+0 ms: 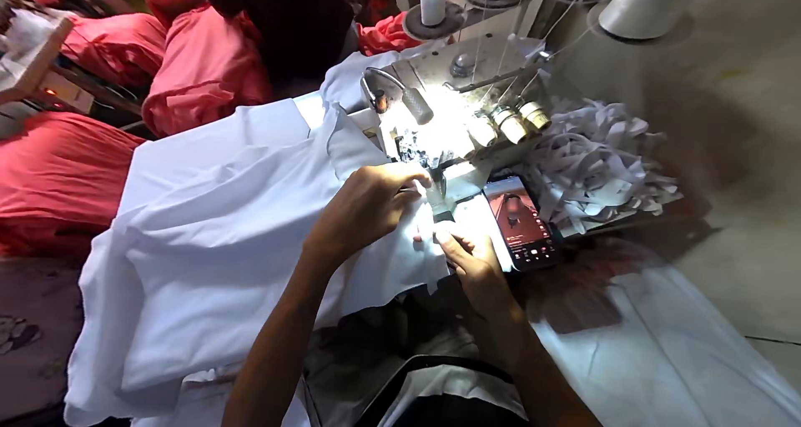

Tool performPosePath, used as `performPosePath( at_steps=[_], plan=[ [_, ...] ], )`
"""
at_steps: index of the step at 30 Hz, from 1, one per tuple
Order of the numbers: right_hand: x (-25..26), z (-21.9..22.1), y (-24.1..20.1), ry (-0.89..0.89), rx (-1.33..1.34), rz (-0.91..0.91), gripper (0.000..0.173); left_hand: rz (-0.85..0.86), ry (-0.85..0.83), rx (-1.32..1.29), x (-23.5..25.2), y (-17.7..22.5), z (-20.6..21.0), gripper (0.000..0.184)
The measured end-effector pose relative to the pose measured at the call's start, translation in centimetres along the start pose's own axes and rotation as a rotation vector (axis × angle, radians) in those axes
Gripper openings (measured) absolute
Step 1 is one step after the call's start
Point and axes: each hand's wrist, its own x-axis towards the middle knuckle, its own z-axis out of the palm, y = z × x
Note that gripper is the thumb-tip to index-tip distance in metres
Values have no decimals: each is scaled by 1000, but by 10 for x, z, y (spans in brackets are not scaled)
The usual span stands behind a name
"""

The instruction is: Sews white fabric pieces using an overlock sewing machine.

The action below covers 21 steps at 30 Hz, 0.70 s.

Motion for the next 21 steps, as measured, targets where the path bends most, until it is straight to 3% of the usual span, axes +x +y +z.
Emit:
performPosePath(
  at_steps=[4,10,15,17,21],
  plan=[
    [0,4,-3,28,-94,-39,13,-41,137,27,-2,4,8,18],
    [-2,7,-2,98,-199,-39,18,-128,269,174,-4,4,24,21],
    [-1,8,0,113,-204,-32,18,-133,499,410,-20,24,40,18],
    [-1,8,-1,115,-205,-23,20,-99,514,374,-34,31,51,19],
    [-1,8,1,132,-207,-20,18,-97,377,320,-51,31,64,23]
  ],
)
